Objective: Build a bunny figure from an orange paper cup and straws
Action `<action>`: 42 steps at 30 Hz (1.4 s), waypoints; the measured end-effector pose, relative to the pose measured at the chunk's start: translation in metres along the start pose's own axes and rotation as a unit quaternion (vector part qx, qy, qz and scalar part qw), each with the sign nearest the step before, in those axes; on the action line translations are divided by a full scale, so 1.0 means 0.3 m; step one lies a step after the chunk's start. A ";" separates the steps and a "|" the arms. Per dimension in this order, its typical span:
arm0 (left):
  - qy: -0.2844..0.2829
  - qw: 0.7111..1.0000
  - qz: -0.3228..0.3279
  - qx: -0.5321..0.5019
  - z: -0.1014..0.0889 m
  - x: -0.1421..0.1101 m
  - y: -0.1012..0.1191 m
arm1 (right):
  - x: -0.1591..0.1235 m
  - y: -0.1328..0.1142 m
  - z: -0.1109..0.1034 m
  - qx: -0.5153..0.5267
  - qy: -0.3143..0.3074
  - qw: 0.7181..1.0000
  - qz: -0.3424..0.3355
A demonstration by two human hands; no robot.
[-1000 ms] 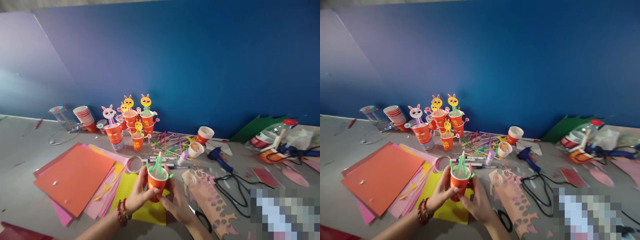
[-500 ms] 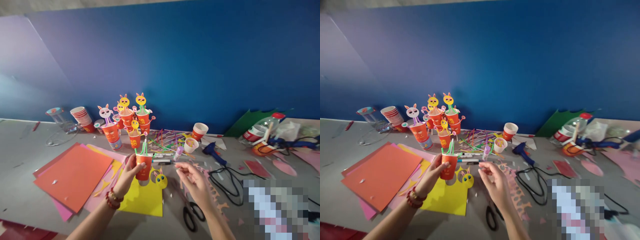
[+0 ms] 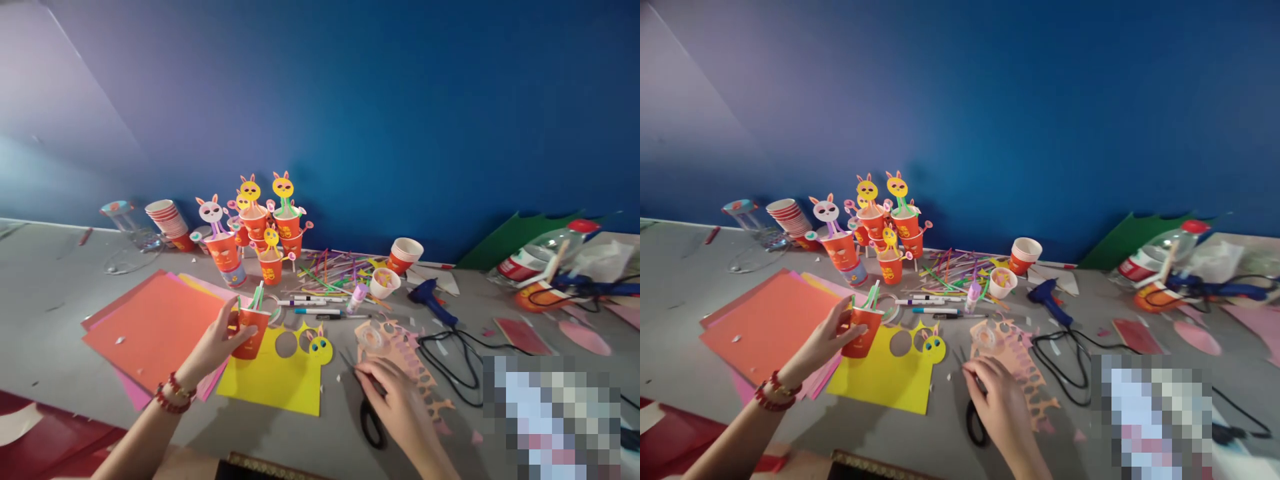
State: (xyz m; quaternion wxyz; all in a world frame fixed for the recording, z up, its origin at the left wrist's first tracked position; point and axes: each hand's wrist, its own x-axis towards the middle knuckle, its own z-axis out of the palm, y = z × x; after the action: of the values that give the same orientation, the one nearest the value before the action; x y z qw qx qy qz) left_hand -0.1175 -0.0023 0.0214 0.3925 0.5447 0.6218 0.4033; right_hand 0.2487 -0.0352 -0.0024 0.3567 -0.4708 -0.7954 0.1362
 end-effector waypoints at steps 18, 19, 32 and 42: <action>-0.073 0.996 0.046 -0.033 0.141 -0.162 -0.010 | 0.060 -0.046 0.131 -0.101 -0.065 0.992 0.023; -0.084 0.994 0.045 -0.055 0.148 -0.170 -0.008 | 0.078 -0.048 0.145 -0.111 -0.073 0.991 0.028; -0.132 0.949 -0.024 -0.284 0.185 -0.222 -0.050 | 0.146 -0.042 0.190 -0.006 -0.100 0.987 0.126; -0.152 0.941 -0.011 -0.304 0.255 -0.224 -0.035 | 0.145 -0.021 0.129 0.355 -0.043 0.900 0.251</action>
State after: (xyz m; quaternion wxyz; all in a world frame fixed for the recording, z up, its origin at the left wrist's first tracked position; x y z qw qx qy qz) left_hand -0.0438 -0.0642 -0.0132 0.6332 0.4478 0.4085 0.4814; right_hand 0.2046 0.0030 -0.0072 0.4196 -0.4908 -0.5642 0.5145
